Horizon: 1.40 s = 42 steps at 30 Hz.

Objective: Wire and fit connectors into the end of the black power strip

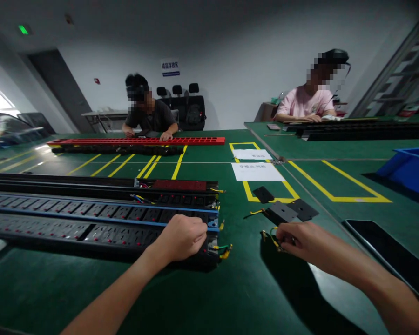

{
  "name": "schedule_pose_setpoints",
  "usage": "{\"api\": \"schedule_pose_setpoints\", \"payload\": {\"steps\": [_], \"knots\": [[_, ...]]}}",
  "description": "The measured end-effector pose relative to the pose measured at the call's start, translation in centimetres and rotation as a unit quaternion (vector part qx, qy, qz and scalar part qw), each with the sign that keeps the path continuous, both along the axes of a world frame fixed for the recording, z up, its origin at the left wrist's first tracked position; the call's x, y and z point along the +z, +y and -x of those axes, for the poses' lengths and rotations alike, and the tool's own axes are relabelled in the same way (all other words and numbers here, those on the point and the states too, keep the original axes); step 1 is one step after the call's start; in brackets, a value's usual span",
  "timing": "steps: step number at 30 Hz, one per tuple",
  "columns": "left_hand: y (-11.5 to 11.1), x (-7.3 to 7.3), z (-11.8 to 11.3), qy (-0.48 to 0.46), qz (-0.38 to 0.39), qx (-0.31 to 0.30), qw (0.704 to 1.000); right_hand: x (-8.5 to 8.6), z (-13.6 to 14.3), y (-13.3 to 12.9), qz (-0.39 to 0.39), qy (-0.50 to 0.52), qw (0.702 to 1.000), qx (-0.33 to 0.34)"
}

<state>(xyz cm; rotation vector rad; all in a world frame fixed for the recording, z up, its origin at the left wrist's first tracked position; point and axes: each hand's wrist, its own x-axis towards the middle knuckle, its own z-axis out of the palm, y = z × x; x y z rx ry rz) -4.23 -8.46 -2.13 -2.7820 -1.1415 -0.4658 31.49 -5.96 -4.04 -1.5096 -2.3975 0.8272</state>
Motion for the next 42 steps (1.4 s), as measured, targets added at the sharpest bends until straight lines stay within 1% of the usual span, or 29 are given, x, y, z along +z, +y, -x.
{"api": "schedule_pose_setpoints", "payload": {"steps": [5,8,11,15,17,19,21,23,26,28,31,33,35,39,42], "knots": [[0.0,-0.1,0.0,0.008,-0.002,0.006,1.000,-0.5,0.0,0.2,0.000,0.006,1.000,0.003],[0.0,-0.2,0.0,0.009,-0.002,0.006,1.000,-0.4,0.2,0.1,-0.001,0.007,1.000,0.011],[0.0,-0.2,0.0,0.008,0.001,0.005,1.000,0.4,0.5,-0.1,0.005,0.012,1.000,0.023],[0.0,0.0,0.0,0.006,-0.001,0.004,1.000,1.9,1.2,-0.7,-0.008,0.037,0.999,0.030],[0.0,0.0,0.0,0.005,-0.004,0.000,1.000,2.5,1.5,-1.0,0.008,0.072,0.997,0.024],[0.0,0.0,0.0,0.004,-0.009,-0.004,1.000,2.9,1.9,-1.3,0.056,0.150,0.987,0.017],[0.1,0.0,0.1,0.004,-0.013,-0.007,1.000,3.0,2.5,-1.6,0.126,0.253,0.959,0.006],[0.2,0.0,0.1,0.005,-0.016,-0.007,1.000,2.9,3.3,-1.9,0.185,0.346,0.920,-0.013],[0.2,-0.1,0.1,0.001,-0.016,-0.006,1.000,2.5,4.9,-2.4,0.231,0.447,0.862,-0.068],[0.2,0.0,0.1,-0.002,-0.014,-0.006,1.000,2.2,6.0,-2.8,0.277,0.490,0.820,-0.105],[0.2,0.0,0.0,-0.003,-0.013,-0.005,1.000,1.6,7.6,-3.5,0.375,0.514,0.763,-0.111],[0.2,-0.1,0.0,-0.003,-0.014,-0.005,1.000,1.1,8.5,-3.9,0.416,0.514,0.743,-0.105],[0.3,-0.2,0.1,-0.007,-0.015,-0.007,1.000,0.6,9.1,-4.1,0.438,0.513,0.730,-0.109],[0.3,-0.2,0.1,-0.009,-0.015,-0.012,1.000,-0.2,9.6,-3.9,0.451,0.514,0.717,-0.133],[0.4,-0.2,0.0,-0.004,-0.015,-0.014,1.000,-0.3,9.5,-3.6,0.450,0.520,0.712,-0.141]]}}
